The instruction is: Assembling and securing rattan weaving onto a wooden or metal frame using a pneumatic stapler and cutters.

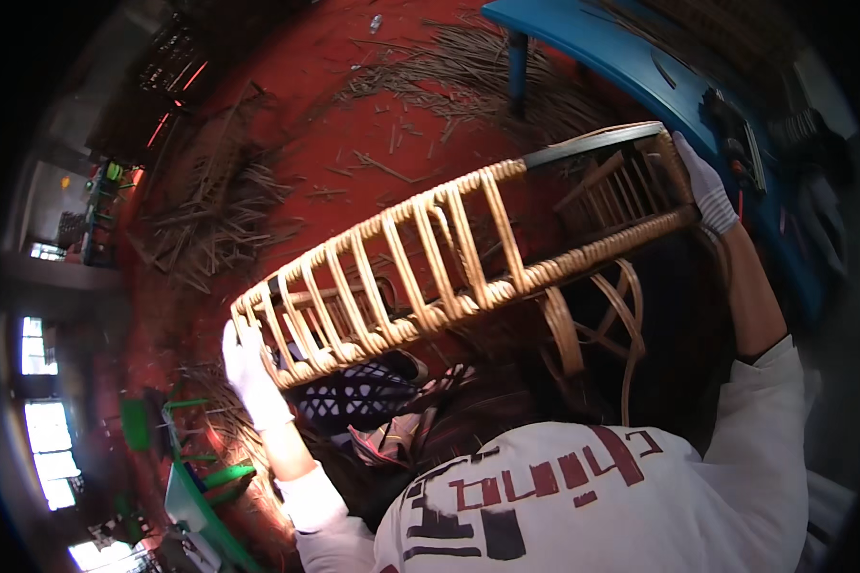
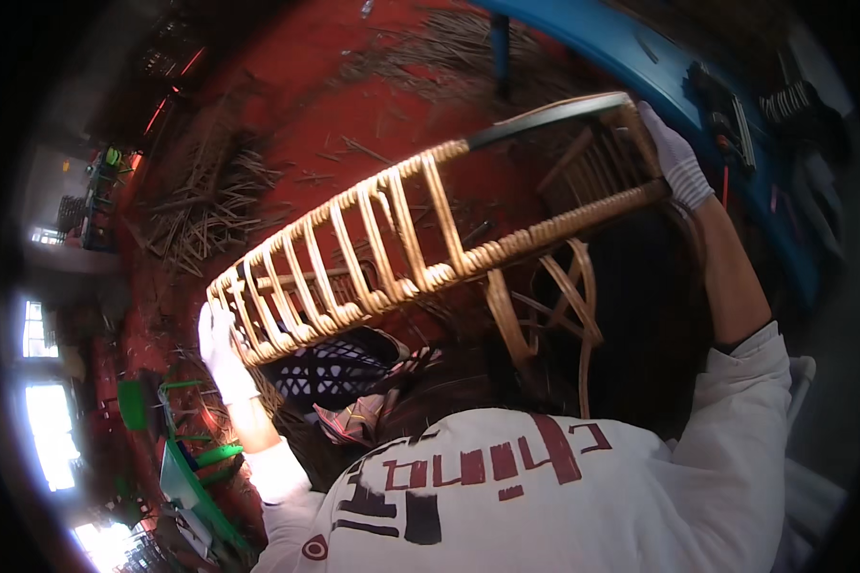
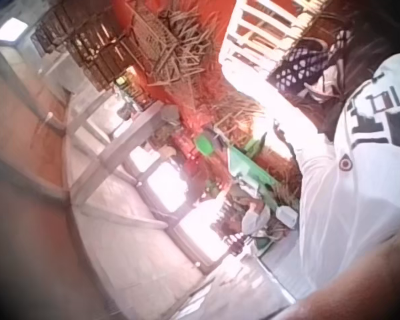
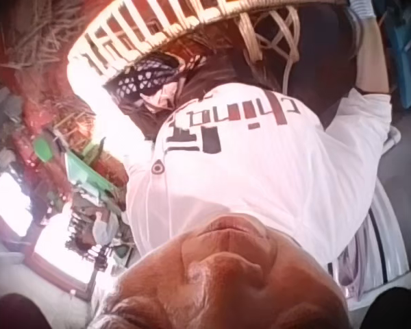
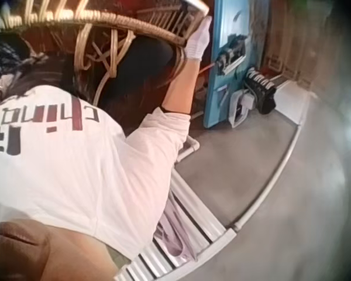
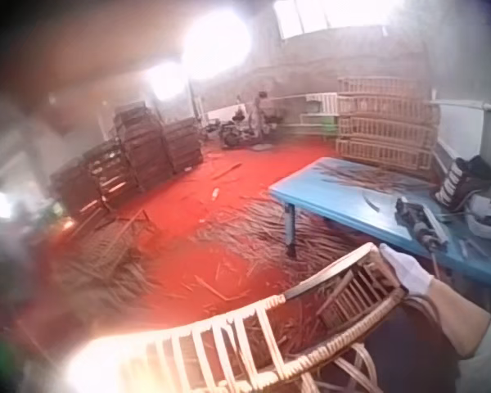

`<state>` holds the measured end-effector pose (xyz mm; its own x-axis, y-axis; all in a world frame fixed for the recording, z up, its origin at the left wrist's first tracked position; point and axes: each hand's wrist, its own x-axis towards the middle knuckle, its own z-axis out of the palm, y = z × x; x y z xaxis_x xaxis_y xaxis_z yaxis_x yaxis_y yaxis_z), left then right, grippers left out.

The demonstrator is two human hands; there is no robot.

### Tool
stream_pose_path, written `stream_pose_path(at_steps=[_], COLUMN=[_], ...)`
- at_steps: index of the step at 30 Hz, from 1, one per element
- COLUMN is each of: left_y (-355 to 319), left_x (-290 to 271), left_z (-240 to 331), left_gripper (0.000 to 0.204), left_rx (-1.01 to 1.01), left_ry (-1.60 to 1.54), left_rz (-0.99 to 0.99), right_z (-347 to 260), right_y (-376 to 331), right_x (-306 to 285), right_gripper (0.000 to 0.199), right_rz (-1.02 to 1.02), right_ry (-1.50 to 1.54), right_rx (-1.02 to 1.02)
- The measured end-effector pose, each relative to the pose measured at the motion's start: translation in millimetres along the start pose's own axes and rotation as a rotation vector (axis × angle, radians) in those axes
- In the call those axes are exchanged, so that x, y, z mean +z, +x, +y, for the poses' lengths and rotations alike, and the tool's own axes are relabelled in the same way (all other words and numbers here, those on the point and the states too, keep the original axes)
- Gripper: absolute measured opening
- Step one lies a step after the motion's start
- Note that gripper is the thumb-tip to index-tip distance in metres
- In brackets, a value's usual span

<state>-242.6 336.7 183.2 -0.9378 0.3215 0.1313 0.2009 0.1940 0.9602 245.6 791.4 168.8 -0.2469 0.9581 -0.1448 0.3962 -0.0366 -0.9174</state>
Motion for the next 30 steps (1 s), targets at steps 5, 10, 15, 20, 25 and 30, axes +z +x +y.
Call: stream_pose_path(at_steps=[5, 10, 15, 20, 25, 30], left_y=[84.8, 77.8, 72.5, 4.4, -46.2, -40.5], left_x=[-84.7, -90.7, -74.9, -16.1, 57.3, 75.2], left_z=[-18.1, -29.0, -31.0, 29.7, 66.5, 38.0], left_gripper=[0.041, 0.034, 0.036, 0.028, 0.028, 0.027], left_rx=[-0.036, -0.095, 0.248, 0.721, 1.034, 1.024], left_ry=[0.047, 0.1, 0.886, 0.545, 0.327, 0.449], left_rz=[-0.079, 0.006, 0.271, 0.26, -0.197, -0.293], right_z=[8.5, -19.9, -44.4, -132.6, -116.8, -96.6], right_y=[-63.2, -103.7, -131.6, -222.1, -255.0, -241.3], right_x=[79.0, 110.6, 113.7, 172.3, 223.1, 207.9], right_gripper=[0.073, 0.055, 0.033, 0.033, 0.026, 0.005], right_rz=[-0.008, 0.027, 0.307, -0.151, -0.389, -0.266], right_ry=[0.062, 0.301, -0.373, -0.523, -0.569, -0.539], right_rx=[0.037, 0.03, -0.646, -1.124, -1.302, -1.223])
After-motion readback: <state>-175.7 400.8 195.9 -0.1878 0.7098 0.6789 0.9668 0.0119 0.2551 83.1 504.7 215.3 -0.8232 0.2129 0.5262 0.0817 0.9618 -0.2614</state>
